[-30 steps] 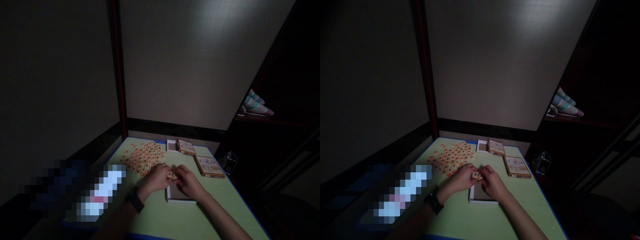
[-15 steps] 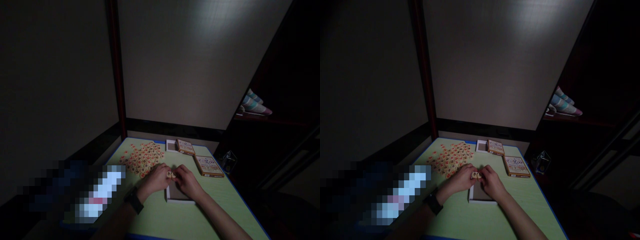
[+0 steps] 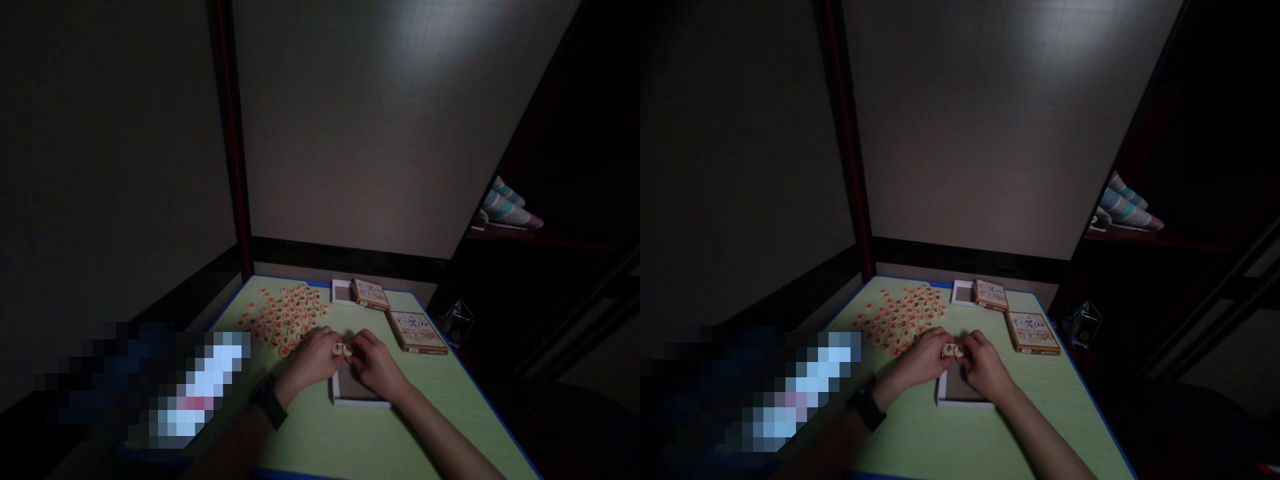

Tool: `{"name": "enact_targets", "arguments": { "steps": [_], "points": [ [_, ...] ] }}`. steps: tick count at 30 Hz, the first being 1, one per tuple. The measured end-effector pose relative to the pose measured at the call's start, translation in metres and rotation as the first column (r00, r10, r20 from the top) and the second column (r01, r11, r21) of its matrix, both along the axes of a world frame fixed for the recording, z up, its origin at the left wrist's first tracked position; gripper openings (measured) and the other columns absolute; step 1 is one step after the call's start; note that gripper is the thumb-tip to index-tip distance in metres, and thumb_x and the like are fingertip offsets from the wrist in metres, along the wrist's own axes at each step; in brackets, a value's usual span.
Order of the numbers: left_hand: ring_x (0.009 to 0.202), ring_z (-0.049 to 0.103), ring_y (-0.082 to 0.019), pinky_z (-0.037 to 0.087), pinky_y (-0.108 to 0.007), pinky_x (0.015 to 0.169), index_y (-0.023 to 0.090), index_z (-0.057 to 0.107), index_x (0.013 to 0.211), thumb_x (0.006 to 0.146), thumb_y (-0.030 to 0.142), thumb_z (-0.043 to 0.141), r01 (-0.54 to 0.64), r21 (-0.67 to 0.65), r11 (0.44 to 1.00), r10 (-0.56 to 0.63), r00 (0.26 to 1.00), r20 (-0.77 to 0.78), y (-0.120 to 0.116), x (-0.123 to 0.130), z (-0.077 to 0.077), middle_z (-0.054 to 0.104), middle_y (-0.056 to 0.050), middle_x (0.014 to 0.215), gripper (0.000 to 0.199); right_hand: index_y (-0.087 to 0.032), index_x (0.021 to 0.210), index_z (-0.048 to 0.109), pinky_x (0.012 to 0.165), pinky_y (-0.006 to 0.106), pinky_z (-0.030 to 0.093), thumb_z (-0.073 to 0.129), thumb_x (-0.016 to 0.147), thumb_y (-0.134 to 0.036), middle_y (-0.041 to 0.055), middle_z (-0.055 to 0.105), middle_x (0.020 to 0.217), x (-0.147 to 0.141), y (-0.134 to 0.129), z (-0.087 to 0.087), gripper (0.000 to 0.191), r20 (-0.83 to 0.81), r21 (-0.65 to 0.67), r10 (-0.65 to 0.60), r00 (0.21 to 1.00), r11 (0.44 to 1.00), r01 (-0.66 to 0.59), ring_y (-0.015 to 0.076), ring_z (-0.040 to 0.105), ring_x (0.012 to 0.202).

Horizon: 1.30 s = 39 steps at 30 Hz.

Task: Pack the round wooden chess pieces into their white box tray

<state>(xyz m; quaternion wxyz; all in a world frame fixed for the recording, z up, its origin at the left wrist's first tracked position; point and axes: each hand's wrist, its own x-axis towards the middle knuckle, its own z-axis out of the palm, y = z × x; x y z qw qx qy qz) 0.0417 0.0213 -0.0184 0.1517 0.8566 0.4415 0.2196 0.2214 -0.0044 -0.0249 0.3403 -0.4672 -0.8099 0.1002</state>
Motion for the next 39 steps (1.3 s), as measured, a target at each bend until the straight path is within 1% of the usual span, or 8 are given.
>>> {"name": "enact_targets", "arguments": {
  "steps": [7, 11, 15, 18, 20, 23, 29, 39],
  "points": [
    [0.102, 0.061, -0.023, 0.048, -0.032, 0.097, 0.018, 0.067, 0.099, 0.077, 0.027, 0.063, -0.017, 0.003, 1.000, 0.017, 1.000, 0.018, -0.005, -0.001, 0.008, 0.067, -0.008, 0.104, 0.025, -0.018, 0.089, 0.063, 0.071, 0.030, 0.050, 0.058, 0.072, -0.002, 0.0044, 0.059, 0.089, 0.005, -0.001, 0.006, 0.024, 0.000, -0.072, 0.008, 1.000, 0.997, -0.008, 0.0183, 0.061, 0.077],
    [0.109, 0.060, -0.024, 0.048, -0.033, 0.099, 0.018, 0.066, 0.111, 0.074, 0.030, 0.067, -0.117, 0.020, 0.993, 0.115, 0.988, 0.100, -0.006, -0.002, 0.018, 0.067, -0.009, 0.114, 0.039, -0.019, 0.092, 0.064, 0.069, 0.031, 0.050, 0.058, 0.069, -0.004, 0.0042, 0.059, 0.089, 0.006, -0.001, 0.009, 0.028, 0.009, -0.090, -0.002, 1.000, 0.996, 0.003, 0.0183, 0.062, 0.074],
    [0.106, 0.062, -0.022, 0.048, -0.032, 0.099, 0.018, 0.067, 0.113, 0.079, 0.023, 0.062, -0.250, 0.082, 0.965, 0.238, 0.962, 0.135, 0.008, -0.018, 0.037, 0.069, -0.007, 0.112, 0.035, -0.020, 0.098, 0.064, 0.069, 0.031, 0.051, 0.056, 0.074, -0.009, 0.0049, 0.060, 0.094, 0.010, -0.004, 0.013, 0.028, 0.004, -0.031, -0.006, 1.000, 1.000, 0.006, 0.0184, 0.063, 0.076],
    [0.105, 0.064, -0.021, 0.047, -0.031, 0.097, 0.016, 0.071, 0.106, 0.086, 0.018, 0.051, -0.312, 0.119, 0.943, 0.322, 0.943, -0.081, 0.033, -0.046, 0.060, 0.071, -0.009, 0.110, 0.028, -0.019, 0.101, 0.062, 0.070, 0.032, 0.052, 0.050, 0.079, -0.013, 0.0055, 0.061, 0.093, 0.014, -0.002, 0.013, 0.025, -0.018, 0.076, -0.046, 0.999, 0.996, 0.047, 0.0187, 0.062, 0.075],
    [0.101, 0.066, -0.021, 0.048, -0.029, 0.092, 0.017, 0.072, 0.100, 0.089, 0.017, 0.046, -0.354, 0.114, 0.928, 0.371, 0.865, -0.337, 0.053, -0.067, 0.074, 0.073, -0.009, 0.104, 0.029, -0.019, 0.099, 0.061, 0.071, 0.033, 0.052, 0.047, 0.079, -0.013, 0.0059, 0.061, 0.092, 0.015, 0.000, 0.010, 0.025, -0.039, 0.161, -0.093, 0.995, 0.982, 0.098, 0.0199, 0.063, 0.077],
    [0.101, 0.066, -0.024, 0.049, -0.030, 0.088, 0.013, 0.073, 0.101, 0.085, 0.016, 0.051, -0.412, 0.104, 0.905, 0.412, 0.793, -0.448, 0.080, -0.090, 0.085, 0.073, -0.015, 0.106, 0.027, -0.019, 0.098, 0.061, 0.073, 0.034, 0.052, 0.045, 0.082, -0.014, 0.0067, 0.063, 0.094, 0.014, 0.003, 0.004, 0.023, -0.061, 0.249, -0.149, 0.987, 0.955, 0.159, 0.0210, 0.063, 0.081],
    [0.096, 0.069, -0.024, 0.052, -0.023, 0.076, 0.017, 0.074, 0.094, 0.070, 0.017, 0.069, -0.414, 0.009, 0.910, 0.332, 0.717, -0.612, 0.113, -0.098, 0.083, 0.074, -0.011, 0.104, 0.025, -0.021, 0.097, 0.063, 0.071, 0.032, 0.053, 0.045, 0.084, -0.014, 0.0061, 0.064, 0.093, 0.011, 0.004, -0.003, 0.023, -0.031, 0.281, -0.173, 0.984, 0.944, 0.175, 0.0197, 0.062, 0.077],
    [0.100, 0.068, -0.025, 0.052, -0.025, 0.077, 0.015, 0.070, 0.106, 0.073, 0.014, 0.066, -0.392, 0.020, 0.920, 0.301, 0.672, -0.676, 0.117, -0.085, 0.075, 0.072, -0.015, 0.108, 0.033, -0.021, 0.095, 0.062, 0.069, 0.030, 0.052, 0.043, 0.087, -0.014, 0.0066, 0.063, 0.093, 0.010, 0.002, -0.004, 0.022, -0.002, 0.279, -0.168, 0.986, 0.946, 0.161, 0.0194, 0.062, 0.077]
  ]
}}
